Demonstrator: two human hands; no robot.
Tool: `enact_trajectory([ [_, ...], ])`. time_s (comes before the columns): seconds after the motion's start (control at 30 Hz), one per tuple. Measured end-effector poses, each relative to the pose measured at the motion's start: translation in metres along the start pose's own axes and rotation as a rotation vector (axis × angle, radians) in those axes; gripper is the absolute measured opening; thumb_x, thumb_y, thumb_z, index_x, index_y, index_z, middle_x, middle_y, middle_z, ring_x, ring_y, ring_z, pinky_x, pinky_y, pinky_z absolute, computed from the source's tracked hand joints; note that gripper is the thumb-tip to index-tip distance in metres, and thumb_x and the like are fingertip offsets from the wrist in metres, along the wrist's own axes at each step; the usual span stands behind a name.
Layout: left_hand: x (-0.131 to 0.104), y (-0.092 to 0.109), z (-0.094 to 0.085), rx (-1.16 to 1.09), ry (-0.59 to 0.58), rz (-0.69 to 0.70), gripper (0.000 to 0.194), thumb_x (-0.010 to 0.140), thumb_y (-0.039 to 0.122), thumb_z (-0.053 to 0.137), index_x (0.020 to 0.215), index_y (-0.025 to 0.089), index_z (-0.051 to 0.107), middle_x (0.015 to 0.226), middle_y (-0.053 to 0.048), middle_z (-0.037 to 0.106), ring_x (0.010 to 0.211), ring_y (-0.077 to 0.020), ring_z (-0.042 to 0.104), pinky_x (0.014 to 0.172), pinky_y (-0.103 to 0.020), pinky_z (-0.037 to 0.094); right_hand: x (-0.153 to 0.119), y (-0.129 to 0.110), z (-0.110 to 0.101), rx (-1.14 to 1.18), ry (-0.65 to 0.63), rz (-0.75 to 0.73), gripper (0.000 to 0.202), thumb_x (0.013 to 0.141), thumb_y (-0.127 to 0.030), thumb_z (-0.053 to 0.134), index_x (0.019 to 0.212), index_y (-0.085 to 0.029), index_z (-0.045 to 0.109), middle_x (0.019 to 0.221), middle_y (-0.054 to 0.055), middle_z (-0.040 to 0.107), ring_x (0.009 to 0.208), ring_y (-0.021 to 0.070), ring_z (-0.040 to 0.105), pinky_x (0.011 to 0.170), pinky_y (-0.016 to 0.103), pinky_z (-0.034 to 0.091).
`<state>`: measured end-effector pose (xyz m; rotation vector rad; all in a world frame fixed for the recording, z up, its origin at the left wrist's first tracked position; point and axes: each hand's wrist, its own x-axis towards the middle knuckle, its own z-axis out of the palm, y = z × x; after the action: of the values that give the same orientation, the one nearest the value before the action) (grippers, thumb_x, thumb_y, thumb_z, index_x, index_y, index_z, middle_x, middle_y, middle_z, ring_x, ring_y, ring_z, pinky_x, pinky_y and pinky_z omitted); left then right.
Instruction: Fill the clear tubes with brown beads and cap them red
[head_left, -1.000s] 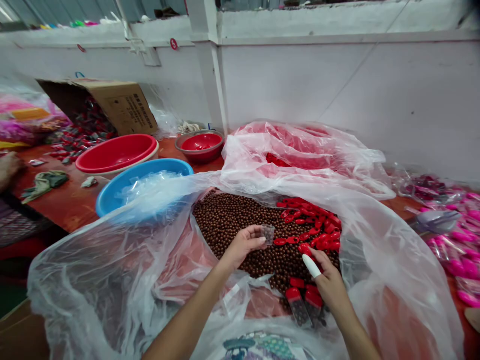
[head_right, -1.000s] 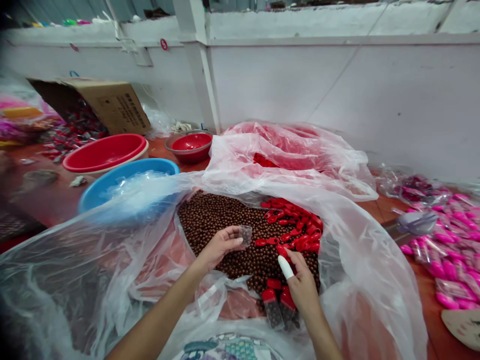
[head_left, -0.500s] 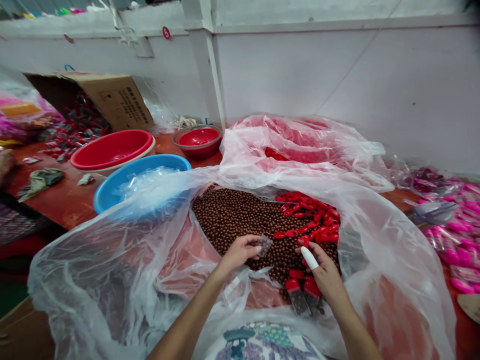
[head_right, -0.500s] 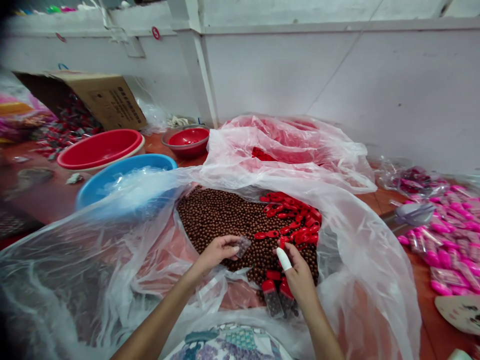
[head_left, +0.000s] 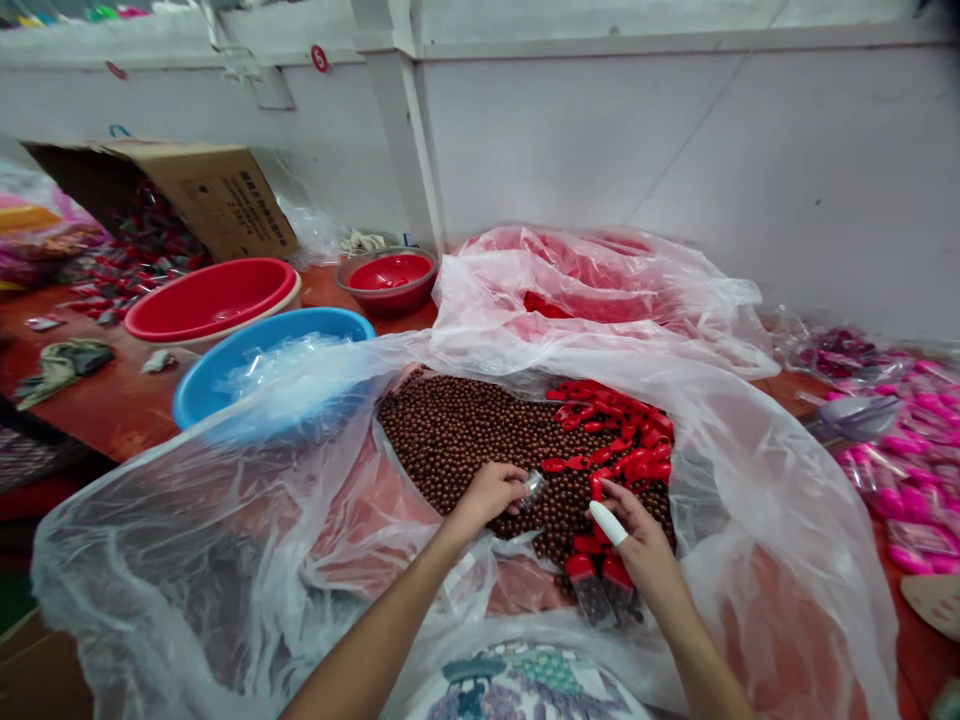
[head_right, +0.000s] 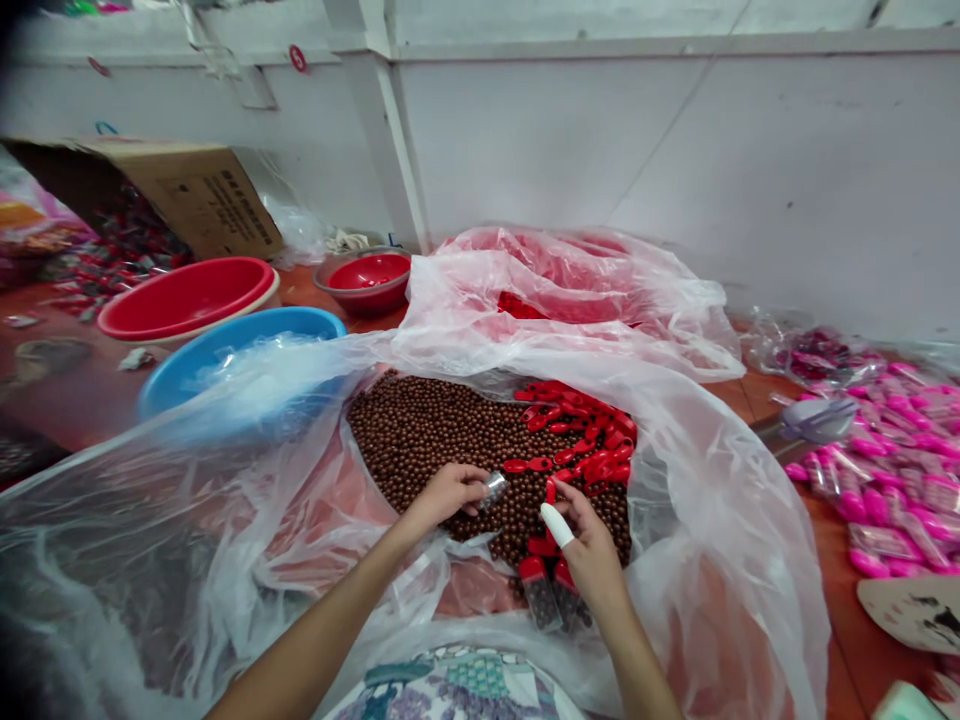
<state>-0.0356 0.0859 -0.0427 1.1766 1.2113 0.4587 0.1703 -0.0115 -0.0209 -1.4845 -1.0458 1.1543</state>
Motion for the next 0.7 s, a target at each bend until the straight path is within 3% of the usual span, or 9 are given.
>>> enact_trajectory([
  [0.37,0.006,0.002,0.008,-0.076,-0.056,0.056,0.035,0.062,0.026,0.065,0.093,0.010,0.067,0.068,-0.001,0.062,0.049,-0.0092,0.051,0.052,-0.024,0.045,0.000,0.003,-0.001,0.015,0.013,0.029,0.057,0.069,-0.040,0.066,0.120,-0.019,0.050,0.082,0.002,0.066,0.075,0.0170,0.060,0.072,0.027,0.046],
  [0.57,-0.001,0.002,0.008,-0.197,-0.112,0.104,0.044,0.060,0.027,0.069,0.101,0.011,0.065,0.079,-0.005,0.065,0.065,-0.0128,0.057,0.062,-0.026,0.047,0.001,-0.003,0.001,0.146,0.008,0.051,0.061,0.068,-0.039,0.068,0.122,-0.022,0.046,0.099,0.005,0.065,0.090,0.0200,0.060,0.079,0.031,0.047],
  [0.7,-0.006,0.004,0.007,-0.317,-0.157,0.130,0.047,0.058,0.027,0.074,0.101,0.011,0.066,0.088,-0.008,0.068,0.071,-0.0144,0.059,0.067,-0.026,0.047,0.000,-0.005,-0.001,0.168,0.060,0.046,0.043,0.065,-0.034,0.071,0.103,-0.023,0.054,0.091,0.003,0.066,0.084,0.0190,0.061,0.075,0.029,0.048],
])
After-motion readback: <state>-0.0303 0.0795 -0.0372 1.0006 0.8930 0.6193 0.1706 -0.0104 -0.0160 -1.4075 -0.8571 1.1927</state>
